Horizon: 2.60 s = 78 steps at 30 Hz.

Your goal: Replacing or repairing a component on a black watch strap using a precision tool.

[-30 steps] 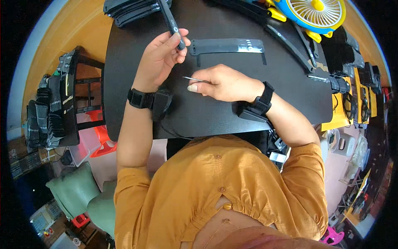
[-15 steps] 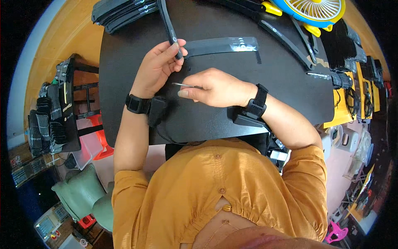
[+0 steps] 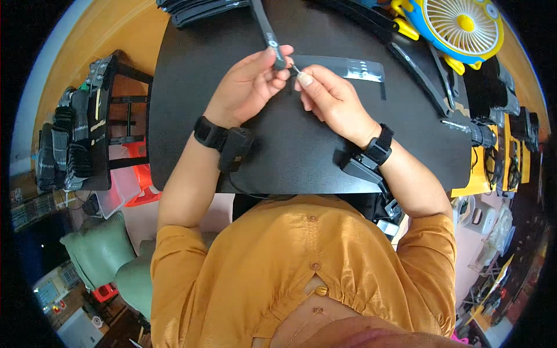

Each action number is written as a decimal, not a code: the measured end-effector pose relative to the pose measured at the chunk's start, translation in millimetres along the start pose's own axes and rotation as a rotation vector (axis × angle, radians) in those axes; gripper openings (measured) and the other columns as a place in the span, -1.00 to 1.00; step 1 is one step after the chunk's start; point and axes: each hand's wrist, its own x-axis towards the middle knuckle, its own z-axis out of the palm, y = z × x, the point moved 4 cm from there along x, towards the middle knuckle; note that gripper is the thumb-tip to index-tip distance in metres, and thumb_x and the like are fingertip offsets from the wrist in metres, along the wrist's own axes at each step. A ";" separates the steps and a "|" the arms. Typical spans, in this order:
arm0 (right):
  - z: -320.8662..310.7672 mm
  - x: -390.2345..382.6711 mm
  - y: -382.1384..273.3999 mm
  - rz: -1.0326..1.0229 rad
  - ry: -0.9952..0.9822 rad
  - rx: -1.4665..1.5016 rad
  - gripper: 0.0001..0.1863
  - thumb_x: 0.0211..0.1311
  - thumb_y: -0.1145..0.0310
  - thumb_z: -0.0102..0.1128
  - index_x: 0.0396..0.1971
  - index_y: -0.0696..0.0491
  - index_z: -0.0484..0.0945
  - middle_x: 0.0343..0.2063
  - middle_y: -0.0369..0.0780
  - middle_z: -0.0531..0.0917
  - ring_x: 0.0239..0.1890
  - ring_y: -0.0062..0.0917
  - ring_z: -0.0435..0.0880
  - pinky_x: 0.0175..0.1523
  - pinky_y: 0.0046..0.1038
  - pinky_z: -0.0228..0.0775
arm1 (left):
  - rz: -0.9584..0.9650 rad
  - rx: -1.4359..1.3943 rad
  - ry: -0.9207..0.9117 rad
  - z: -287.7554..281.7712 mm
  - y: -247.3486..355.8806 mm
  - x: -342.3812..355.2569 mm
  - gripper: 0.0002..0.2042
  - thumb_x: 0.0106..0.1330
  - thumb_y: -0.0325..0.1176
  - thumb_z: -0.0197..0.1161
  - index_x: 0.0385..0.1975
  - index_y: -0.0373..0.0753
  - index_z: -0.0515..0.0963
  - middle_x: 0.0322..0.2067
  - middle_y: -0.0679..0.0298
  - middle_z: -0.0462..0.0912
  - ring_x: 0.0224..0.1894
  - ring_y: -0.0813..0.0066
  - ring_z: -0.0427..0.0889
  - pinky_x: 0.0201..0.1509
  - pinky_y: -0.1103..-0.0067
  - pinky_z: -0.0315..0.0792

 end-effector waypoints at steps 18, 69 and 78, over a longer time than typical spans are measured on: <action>-1.8 -1.9 -11.3 -0.273 0.160 -0.438 -0.83 0.36 0.31 0.05 -0.19 0.02 0.57 -0.40 -0.07 0.63 -0.31 -0.13 0.64 -0.24 -0.24 0.48 | -0.023 -0.078 0.018 1.6 -8.7 1.4 -0.67 0.51 -0.25 -0.01 0.06 -0.39 0.42 -0.19 0.23 0.57 -0.29 0.59 0.50 -0.14 0.68 0.46; -5.3 3.4 -26.1 -0.480 0.262 -0.409 -0.62 0.22 0.58 0.08 0.03 -0.02 0.59 0.02 -0.19 0.64 0.04 -0.31 0.64 0.11 -0.44 0.48 | 0.325 1.015 0.199 37.1 8.8 -13.6 -0.68 0.52 -0.20 -0.03 -0.41 -0.31 0.46 -0.63 0.30 0.52 -0.66 0.65 0.48 -0.58 0.72 0.35; -4.8 -2.4 -33.1 -0.196 0.213 -0.043 -0.67 0.30 0.54 0.09 0.04 0.04 0.60 -0.12 -0.18 0.71 -0.02 -0.49 0.66 0.07 -0.52 0.46 | 0.428 0.883 0.084 41.3 8.4 -17.0 -0.69 0.53 -0.29 -0.06 -0.49 -0.26 0.41 -0.63 0.33 0.48 -0.67 0.70 0.35 -0.62 0.74 0.24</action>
